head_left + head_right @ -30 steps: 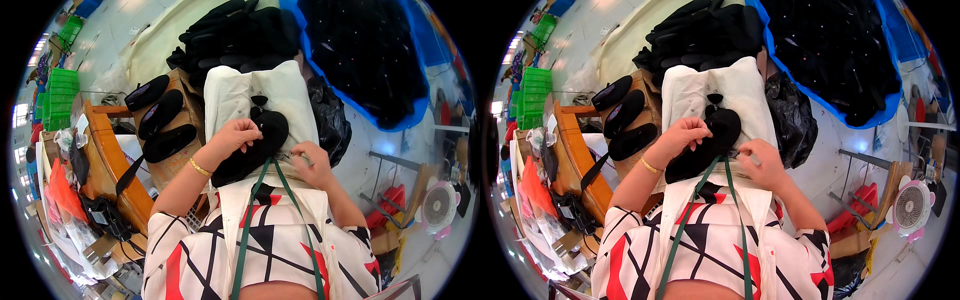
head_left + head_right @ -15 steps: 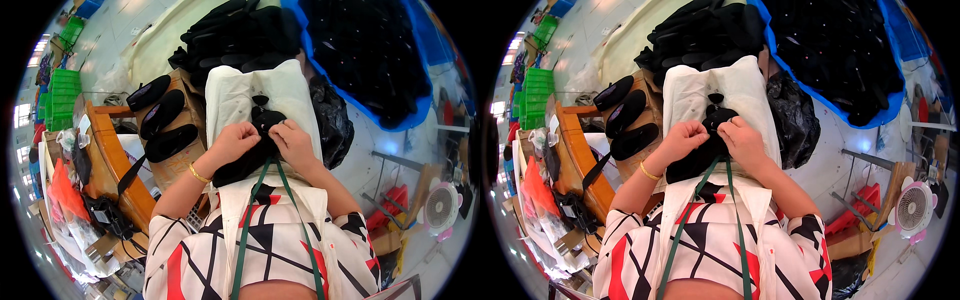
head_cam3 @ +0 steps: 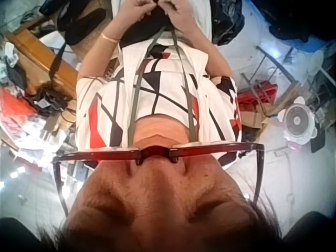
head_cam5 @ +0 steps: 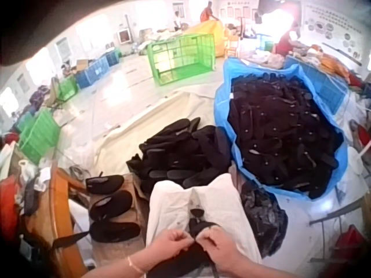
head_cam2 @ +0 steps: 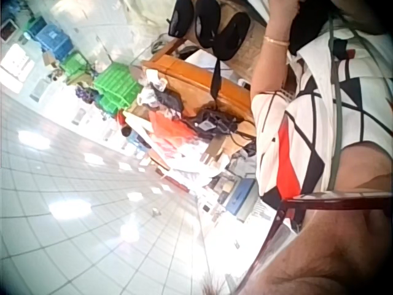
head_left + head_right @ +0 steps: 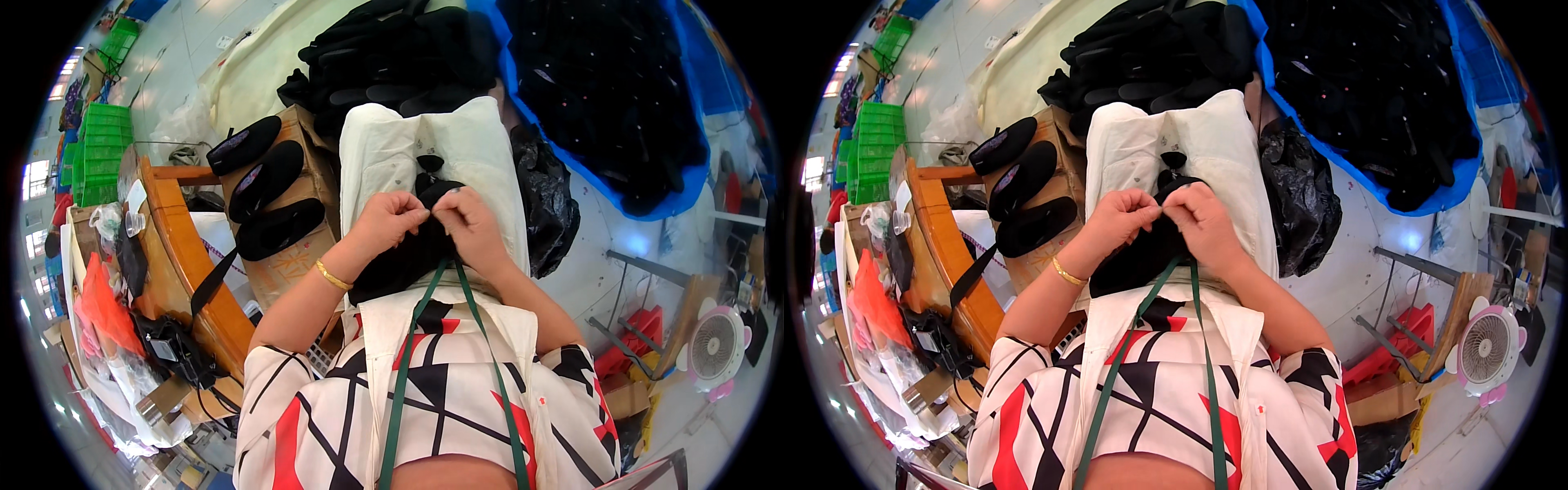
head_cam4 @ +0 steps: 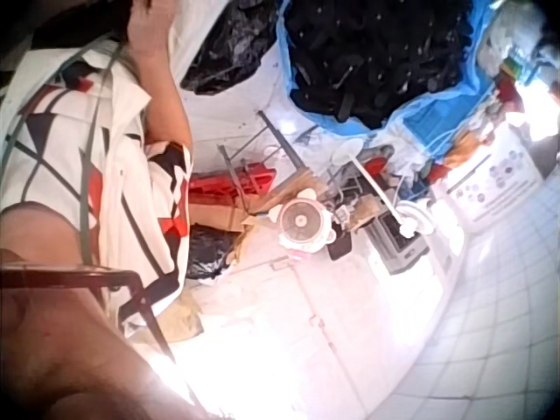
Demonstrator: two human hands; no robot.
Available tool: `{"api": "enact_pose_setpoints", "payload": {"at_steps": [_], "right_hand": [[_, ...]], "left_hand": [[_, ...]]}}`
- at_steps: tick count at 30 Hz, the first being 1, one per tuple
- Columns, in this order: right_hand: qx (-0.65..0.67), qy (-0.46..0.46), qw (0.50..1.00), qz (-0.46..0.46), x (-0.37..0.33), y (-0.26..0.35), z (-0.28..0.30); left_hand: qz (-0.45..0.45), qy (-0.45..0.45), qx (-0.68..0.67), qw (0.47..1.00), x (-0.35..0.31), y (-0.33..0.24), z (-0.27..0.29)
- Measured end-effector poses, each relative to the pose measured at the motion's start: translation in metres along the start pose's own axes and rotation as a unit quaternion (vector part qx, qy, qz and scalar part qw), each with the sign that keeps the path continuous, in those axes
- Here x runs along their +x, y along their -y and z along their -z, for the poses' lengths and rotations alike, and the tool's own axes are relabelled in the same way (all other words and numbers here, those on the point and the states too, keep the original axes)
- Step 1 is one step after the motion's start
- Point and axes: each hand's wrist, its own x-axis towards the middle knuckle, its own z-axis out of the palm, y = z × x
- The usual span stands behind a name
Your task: The person is sewing black slippers using a needle and thread. They are sitting on the floor in a workshop environment, holding the slippers on their lap and stitching the edges. The person handles multiple slippers, picking them up from a pile and placing them back after sewing.
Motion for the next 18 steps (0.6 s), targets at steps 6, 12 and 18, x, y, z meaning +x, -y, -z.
{"api": "enact_pose_setpoints", "payload": {"at_steps": [6,12,18], "right_hand": [[0.362,-0.131,0.856,-0.346,-0.021,-0.015,0.060],[0.377,-0.224,0.826,-0.355,-0.037,-0.038,0.082],[0.337,-0.204,0.860,-0.325,-0.035,-0.022,0.079]], "left_hand": [[-0.005,0.040,-0.115,0.993,-0.006,0.002,0.008],[-0.121,-0.017,0.080,0.989,-0.002,0.000,0.004],[-0.231,-0.104,0.311,0.916,-0.005,-0.014,-0.013]]}}
